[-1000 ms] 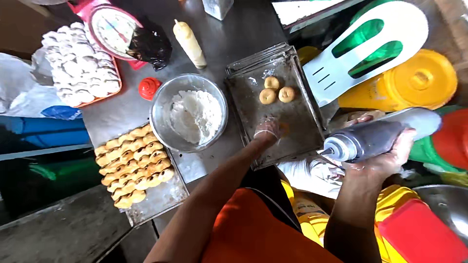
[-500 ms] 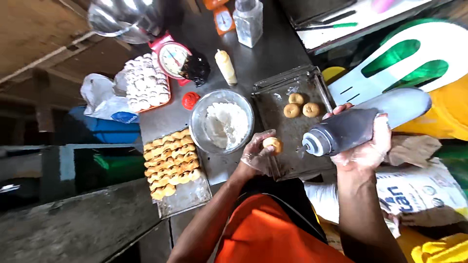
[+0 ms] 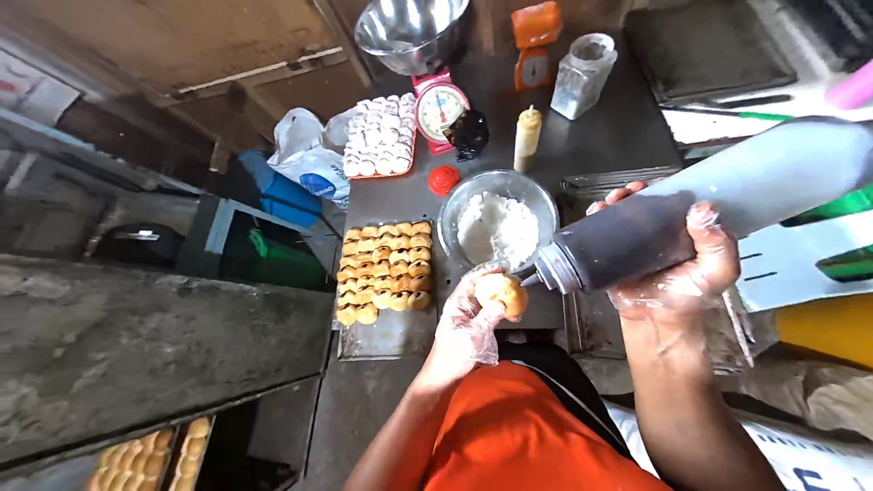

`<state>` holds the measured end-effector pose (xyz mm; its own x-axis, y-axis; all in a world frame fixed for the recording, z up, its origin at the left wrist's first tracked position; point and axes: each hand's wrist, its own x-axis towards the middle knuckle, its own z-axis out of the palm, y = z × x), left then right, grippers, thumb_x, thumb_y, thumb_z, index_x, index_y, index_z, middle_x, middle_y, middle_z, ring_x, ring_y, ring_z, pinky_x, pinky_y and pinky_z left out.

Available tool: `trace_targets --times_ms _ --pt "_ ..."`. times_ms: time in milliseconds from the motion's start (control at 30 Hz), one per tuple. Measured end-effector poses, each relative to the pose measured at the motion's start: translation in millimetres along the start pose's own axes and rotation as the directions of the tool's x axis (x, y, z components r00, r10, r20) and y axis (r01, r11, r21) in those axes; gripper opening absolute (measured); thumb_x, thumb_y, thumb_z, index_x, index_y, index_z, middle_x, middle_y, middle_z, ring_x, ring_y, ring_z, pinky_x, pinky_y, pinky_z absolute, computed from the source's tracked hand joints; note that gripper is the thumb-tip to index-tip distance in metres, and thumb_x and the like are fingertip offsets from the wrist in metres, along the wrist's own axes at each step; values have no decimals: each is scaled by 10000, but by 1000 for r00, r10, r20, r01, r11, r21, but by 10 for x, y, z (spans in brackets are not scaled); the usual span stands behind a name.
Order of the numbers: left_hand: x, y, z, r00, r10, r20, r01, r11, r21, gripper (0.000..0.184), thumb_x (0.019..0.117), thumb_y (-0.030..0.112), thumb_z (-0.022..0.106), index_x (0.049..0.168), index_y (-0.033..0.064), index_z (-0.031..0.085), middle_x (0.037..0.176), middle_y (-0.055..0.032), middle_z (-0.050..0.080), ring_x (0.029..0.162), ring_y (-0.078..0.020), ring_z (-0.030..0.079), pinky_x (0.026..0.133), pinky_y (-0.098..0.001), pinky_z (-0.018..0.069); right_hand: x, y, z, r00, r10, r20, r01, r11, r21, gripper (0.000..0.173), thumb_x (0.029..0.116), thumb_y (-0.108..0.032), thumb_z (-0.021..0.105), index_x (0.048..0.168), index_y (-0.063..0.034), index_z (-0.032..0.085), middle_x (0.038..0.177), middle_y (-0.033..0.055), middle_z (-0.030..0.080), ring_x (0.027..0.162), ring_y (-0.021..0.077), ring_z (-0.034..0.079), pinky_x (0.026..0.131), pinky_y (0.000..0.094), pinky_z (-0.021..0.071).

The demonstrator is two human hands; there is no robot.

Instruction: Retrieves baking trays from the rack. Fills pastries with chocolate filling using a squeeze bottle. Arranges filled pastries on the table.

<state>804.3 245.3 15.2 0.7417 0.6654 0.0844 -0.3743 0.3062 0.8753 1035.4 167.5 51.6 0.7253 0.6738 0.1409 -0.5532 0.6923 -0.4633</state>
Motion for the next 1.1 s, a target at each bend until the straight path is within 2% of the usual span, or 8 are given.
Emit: trace_targets --times_ms 167,500,667,733,833,900,967,1100 --pt "-158 106 -94 998 24 -52 -29 996 -87 416 1023 -19 484 1434 -23 418 1288 -214 594 1065 -333 678 857 -505 612 -51 189 200 995 52 85 -43 993 -111 392 925 -363 631 1202 -87 642 1212 151 677 1145 295 655 999 508 540" --pt "-229 -42 -272 994 88 -67 -92 995 -48 442 1038 9 483 1461 -29 360 1270 -195 610 1050 -317 691 886 -497 608 -301 501 385 993 -43 107 68 968 -241 343 939 -326 648 1196 -100 667 1227 128 683 1161 265 649 1000 453 545" --pt "-240 39 -389 998 61 -2 -58 957 286 410 1002 -2 573 1389 -79 462 1244 -147 638 1026 -211 693 899 -390 613 -234 445 311 951 89 295 37 918 -396 285 881 -215 750 1150 -126 714 1139 79 727 1057 210 693 923 413 586" --pt "-237 18 -338 998 59 -2 -53 916 398 422 1012 19 560 1396 -106 439 1248 -160 631 1023 -204 693 891 -378 616 -250 481 322 958 41 283 88 900 -427 270 867 -185 766 1122 -113 713 1091 81 736 1018 216 706 898 424 599" --pt "-210 -126 -307 993 113 -28 -102 964 247 469 1059 118 516 1438 -97 344 1193 -172 648 960 -253 711 845 -427 630 -314 577 341 987 -42 156 89 947 -309 293 919 -229 707 1168 -75 698 1185 141 712 1131 280 673 983 469 559" --pt "-183 -200 -309 989 148 -16 -147 988 42 443 1063 166 520 1432 -18 359 1129 -146 687 931 -263 720 836 -448 620 -318 587 388 999 -15 41 23 976 -214 332 931 -306 669 1176 -82 679 1214 144 696 1167 282 654 1008 470 544" --pt "-162 -148 -353 986 164 29 -164 986 4 422 1056 161 528 1426 10 390 1136 -121 689 942 -245 717 841 -440 617 -290 570 383 999 54 6 -53 983 -176 356 928 -348 671 1178 -95 681 1210 128 699 1159 259 660 997 453 554" --pt "-153 90 -483 991 107 85 -129 935 331 406 1034 110 566 1368 -88 447 1192 -149 644 961 -211 702 837 -402 629 -207 558 257 982 59 179 3 946 -324 355 888 -265 745 1184 -82 674 1165 137 707 1081 270 684 939 463 576"
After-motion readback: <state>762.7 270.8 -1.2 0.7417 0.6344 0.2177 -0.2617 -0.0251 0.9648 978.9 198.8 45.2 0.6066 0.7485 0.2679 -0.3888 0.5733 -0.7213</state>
